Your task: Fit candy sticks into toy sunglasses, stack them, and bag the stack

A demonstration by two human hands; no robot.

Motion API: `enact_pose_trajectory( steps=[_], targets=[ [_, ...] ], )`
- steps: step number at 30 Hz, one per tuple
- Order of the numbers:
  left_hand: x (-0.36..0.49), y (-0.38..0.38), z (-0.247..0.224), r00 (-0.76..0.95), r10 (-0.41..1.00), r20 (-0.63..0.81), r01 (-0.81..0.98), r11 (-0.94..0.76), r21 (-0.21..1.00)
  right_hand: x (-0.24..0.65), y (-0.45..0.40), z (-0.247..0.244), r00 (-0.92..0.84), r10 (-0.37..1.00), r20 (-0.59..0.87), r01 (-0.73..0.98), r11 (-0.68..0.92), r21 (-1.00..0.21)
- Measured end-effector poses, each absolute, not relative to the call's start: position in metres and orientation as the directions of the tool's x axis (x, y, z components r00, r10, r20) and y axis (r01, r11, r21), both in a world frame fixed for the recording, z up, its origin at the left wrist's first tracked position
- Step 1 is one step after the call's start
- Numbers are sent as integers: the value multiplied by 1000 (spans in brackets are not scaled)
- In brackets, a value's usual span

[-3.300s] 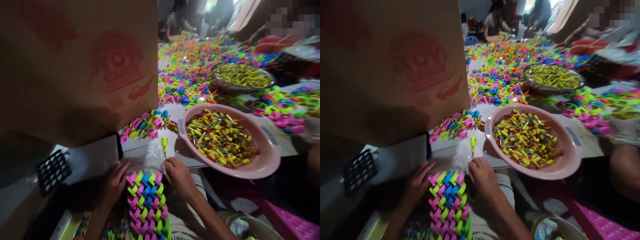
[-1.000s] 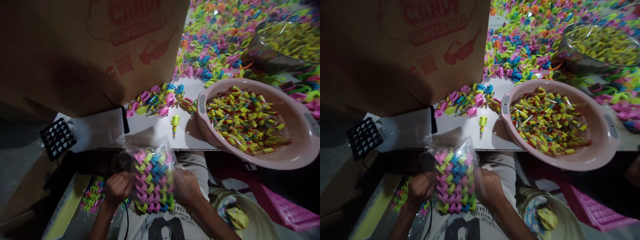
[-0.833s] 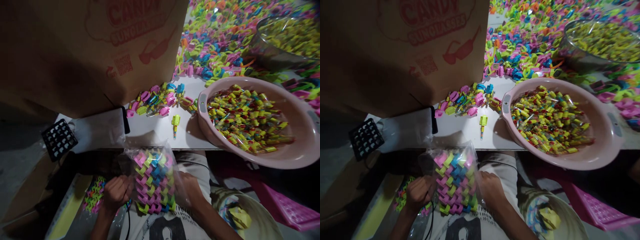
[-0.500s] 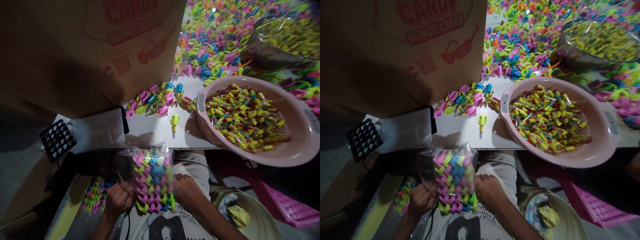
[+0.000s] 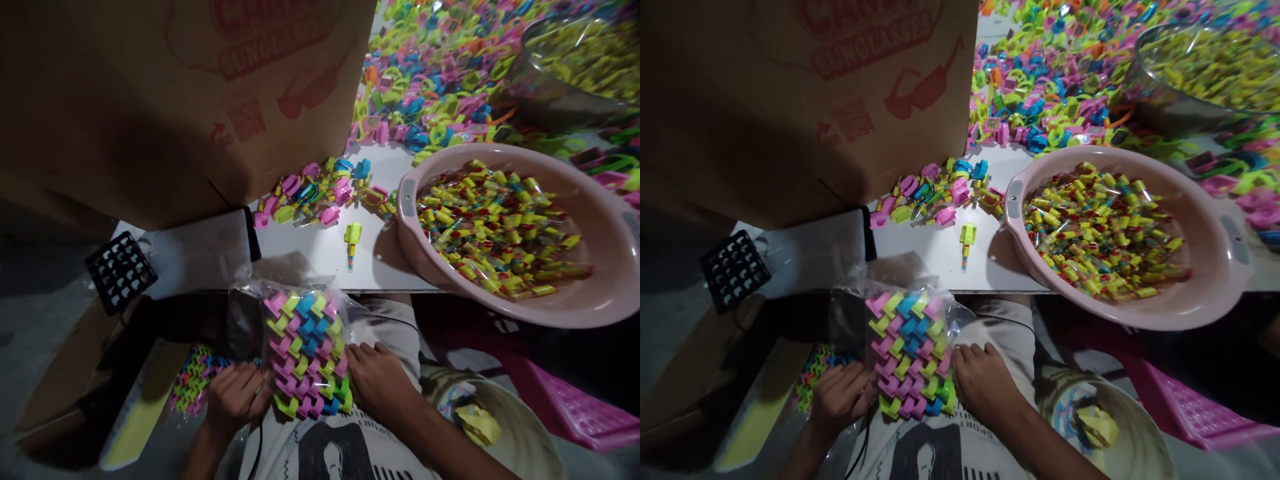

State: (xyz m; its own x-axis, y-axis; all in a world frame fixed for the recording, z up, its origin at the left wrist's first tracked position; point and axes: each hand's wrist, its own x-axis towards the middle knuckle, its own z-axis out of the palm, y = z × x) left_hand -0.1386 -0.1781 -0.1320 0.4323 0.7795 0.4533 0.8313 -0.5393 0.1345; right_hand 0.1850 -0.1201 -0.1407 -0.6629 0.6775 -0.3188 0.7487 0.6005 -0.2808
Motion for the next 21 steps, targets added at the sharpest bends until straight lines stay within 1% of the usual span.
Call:
enact_pose_trajectory(
  steps=[3,5,10,13,18,21],
  targets=[
    [-139,-175,-125,436,773,460,828,-545,131,189,-123,-135,-652,694,-305,758,597,-264],
    [-138,-176,-120,473,757,451,801,-583,139,191,-126,-134,-661,688,-300,751,607,-260],
    [-137,-187,-113,555,723,411,719,-666,201,196,-135,-141,-714,635,-295,700,666,-258],
    [-138,-198,-117,581,711,396,686,-689,233,199,-140,-146,-742,603,-293,669,697,-260],
    [-136,-211,-135,653,690,313,615,-724,313,195,-142,-150,-781,551,-295,620,742,-255],
    [-128,-215,-142,683,658,317,576,-752,320,192,-140,-154,-822,498,-275,564,779,-276]
  ],
)
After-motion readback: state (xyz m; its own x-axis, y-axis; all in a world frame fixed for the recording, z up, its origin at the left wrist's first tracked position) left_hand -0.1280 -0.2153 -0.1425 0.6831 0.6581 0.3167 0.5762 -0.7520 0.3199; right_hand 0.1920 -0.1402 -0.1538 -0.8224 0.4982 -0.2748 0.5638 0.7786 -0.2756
